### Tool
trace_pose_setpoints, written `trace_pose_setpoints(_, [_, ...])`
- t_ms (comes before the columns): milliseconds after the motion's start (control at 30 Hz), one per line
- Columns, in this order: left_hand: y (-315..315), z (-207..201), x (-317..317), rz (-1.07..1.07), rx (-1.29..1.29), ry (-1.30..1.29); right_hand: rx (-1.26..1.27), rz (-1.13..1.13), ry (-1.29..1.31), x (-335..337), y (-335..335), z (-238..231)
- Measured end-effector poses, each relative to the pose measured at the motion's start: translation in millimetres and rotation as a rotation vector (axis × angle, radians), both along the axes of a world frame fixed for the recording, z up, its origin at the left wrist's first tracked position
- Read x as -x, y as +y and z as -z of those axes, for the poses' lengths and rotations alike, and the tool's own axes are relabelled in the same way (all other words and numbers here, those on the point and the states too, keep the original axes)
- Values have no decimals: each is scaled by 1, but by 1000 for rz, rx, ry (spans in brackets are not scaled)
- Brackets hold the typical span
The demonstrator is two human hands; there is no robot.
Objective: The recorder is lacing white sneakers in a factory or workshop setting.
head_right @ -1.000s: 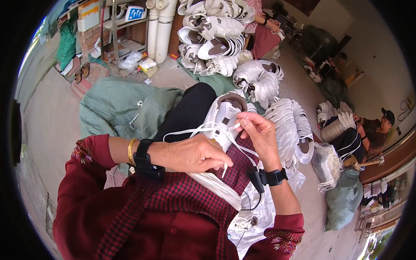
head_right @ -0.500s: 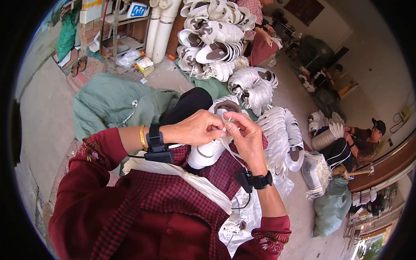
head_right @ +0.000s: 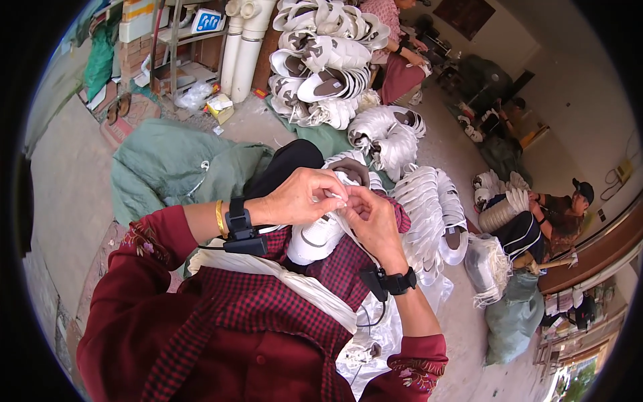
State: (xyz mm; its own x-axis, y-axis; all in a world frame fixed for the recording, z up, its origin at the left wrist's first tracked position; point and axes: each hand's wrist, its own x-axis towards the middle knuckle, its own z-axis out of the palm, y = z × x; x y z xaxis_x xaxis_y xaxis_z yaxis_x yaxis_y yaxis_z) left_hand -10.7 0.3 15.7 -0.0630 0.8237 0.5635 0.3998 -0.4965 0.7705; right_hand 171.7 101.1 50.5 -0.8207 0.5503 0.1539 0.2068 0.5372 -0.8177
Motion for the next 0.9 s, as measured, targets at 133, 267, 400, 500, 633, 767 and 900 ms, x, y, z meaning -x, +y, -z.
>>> trace_pose_setpoints(133, [0,0,1,-11,-36,-28,13,43,12,2,-5,0])
trace_pose_setpoints(267, [2,-1,-2,-64,17,-13,-120,141,164,1,-18,-5])
trace_pose_setpoints(400, [6,-12,-7,-17,115,-151,-370,91,38,-6,-36,-6])
trace_pose_setpoints(500, [8,-21,-14,47,198,-229,-363,150,-29,-4,-39,0])
trace_pose_setpoints(633, [14,-18,-14,33,212,-271,-184,142,31,1,-30,17])
trace_pose_setpoints(767, [15,10,39,-138,120,-243,205,61,199,-43,23,22])
trace_pose_setpoints(900, [-35,37,187,-723,154,-458,507,699,606,-177,119,3])
